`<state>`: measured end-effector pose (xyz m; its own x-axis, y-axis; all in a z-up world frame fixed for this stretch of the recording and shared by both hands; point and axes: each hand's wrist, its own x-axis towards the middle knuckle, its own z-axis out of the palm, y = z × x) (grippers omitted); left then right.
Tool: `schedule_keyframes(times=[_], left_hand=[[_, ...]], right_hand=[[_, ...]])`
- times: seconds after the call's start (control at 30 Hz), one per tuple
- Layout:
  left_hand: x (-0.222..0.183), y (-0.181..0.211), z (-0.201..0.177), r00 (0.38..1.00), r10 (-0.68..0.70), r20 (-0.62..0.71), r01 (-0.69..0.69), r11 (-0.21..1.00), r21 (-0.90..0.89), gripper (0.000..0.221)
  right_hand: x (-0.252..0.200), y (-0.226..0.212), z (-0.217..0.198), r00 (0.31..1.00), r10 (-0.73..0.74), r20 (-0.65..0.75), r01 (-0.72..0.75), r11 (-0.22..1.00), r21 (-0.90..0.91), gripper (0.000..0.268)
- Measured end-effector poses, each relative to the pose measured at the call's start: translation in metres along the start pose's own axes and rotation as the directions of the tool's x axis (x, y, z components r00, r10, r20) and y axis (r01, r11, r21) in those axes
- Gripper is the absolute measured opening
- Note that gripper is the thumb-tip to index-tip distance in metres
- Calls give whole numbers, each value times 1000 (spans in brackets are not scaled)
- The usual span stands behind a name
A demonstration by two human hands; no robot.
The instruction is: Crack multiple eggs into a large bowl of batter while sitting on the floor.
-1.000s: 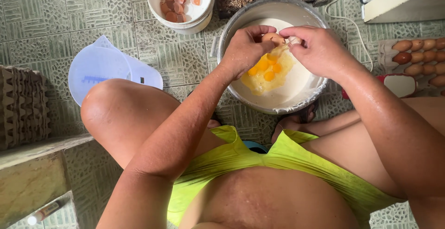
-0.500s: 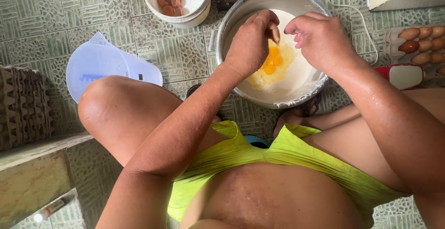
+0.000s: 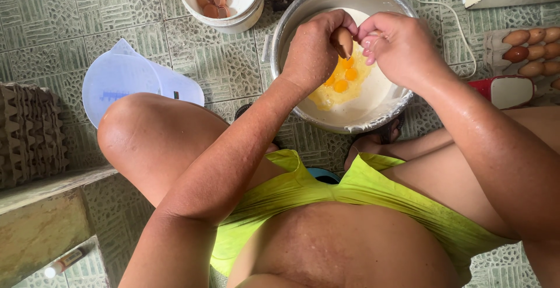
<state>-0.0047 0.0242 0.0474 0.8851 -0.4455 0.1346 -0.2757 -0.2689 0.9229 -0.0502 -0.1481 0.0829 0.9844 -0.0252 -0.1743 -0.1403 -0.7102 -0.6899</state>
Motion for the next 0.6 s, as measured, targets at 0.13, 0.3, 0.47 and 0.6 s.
schedule_keyframes(times=[0.13,0.3,0.47,0.6], left_hand=[[-1,1,1,999,53,-5,-53,998,-16,38],[-6,3,12,1000,3,-20,-4,999,-37,30],[-10,-7,26,994,-106,-17,106,994,14,59],[-10,-14,28,997,-62,37,67,985,-161,88]], right_hand=[[8,10,12,972,154,178,-226,814,535,18],[0,4,15,933,179,311,-351,281,893,16],[-2,-6,20,923,208,323,-375,300,877,30],[1,-11,12,918,224,326,-384,303,872,42]])
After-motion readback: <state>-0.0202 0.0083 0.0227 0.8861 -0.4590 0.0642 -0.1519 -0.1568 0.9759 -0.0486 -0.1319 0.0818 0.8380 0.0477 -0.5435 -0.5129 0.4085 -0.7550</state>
